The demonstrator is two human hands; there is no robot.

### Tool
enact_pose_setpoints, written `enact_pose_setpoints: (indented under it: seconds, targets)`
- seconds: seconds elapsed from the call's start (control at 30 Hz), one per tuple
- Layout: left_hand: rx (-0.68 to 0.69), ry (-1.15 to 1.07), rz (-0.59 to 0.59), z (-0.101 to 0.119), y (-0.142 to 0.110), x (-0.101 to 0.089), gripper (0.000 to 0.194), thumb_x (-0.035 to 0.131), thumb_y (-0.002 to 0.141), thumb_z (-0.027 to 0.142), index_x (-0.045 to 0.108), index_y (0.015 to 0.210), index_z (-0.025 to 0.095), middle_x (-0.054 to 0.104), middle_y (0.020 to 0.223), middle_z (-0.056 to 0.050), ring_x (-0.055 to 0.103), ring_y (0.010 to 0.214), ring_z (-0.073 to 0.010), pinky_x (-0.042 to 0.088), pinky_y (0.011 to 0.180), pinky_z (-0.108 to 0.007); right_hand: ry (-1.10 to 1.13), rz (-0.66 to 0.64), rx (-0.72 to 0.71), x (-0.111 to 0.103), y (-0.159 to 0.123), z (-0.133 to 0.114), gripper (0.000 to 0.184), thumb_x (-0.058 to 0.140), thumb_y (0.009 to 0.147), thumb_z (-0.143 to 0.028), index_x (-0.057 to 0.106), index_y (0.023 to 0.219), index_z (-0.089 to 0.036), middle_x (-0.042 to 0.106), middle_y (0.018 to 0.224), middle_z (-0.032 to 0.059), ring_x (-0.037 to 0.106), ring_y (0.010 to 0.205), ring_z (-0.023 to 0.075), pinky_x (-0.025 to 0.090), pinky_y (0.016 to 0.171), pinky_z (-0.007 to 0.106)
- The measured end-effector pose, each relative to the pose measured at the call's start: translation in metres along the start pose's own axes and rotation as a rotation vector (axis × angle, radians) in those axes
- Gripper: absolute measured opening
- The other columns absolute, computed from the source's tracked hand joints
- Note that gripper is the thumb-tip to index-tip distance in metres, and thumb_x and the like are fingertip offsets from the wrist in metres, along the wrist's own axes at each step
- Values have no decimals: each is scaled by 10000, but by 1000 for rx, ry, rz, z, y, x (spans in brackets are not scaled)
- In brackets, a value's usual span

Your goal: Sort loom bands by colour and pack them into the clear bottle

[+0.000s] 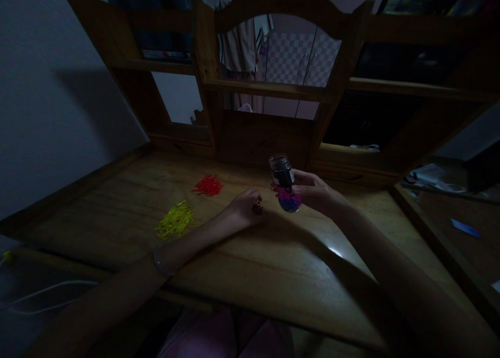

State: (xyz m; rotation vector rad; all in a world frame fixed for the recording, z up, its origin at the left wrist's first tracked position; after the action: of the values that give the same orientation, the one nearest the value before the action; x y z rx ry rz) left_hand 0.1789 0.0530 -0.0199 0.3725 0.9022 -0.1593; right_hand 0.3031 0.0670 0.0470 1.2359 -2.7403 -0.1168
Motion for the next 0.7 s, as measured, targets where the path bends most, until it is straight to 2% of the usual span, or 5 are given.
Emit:
enact_pose_setpoints:
  seconds: [0.07, 0.23, 0.43, 0.7]
  targets:
    - [19, 4, -15, 3, -1, 3, 281, 709, 727, 395, 558, 860, 199, 584, 899, -52, 559, 758, -209, 424, 620, -316, 1, 1, 4, 1, 0, 0, 412, 758, 748, -342, 653, 1122, -203, 662, 1165, 96, 637, 1040, 231, 485, 945, 391]
    - [0, -38, -56, -4, 1, 9, 98, 609, 765, 219, 573, 852, 190, 602, 846, -36, 569, 727, -185, 424, 620, -290, 11, -7, 6, 3, 0, 2, 403, 760, 751, -333, 655, 1121, -212, 664, 1170, 91, 638, 1040, 230, 490, 935, 385]
    - [-8, -30, -90, -9, 3, 12, 184, 588, 725, 144, 607, 905, 171, 630, 893, -39, 586, 752, -175, 430, 648, -265, 23, -27, -5, 4, 2, 5, 398, 761, 758, -314, 658, 1123, -192, 664, 1155, 99, 634, 1022, 222, 486, 925, 374]
    - [-47, -64, -158, -14, 7, 13, 227, 608, 674, 136, 650, 894, 174, 658, 792, -18, 583, 687, -167, 408, 616, -256, 28, -32, 11, 4, 1, 7, 396, 751, 765, -291, 655, 1138, -200, 653, 1181, 94, 625, 1028, 207, 481, 923, 358]
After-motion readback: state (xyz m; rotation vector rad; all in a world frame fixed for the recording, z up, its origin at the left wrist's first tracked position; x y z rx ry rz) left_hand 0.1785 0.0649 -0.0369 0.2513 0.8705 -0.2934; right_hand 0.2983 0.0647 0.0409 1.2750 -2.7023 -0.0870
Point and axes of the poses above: each hand's wrist, its own y-axis towards the middle knuckle, its own x-axis out of the palm, z = x × y, the point moved 10 cm from there along y, towards the middle knuckle
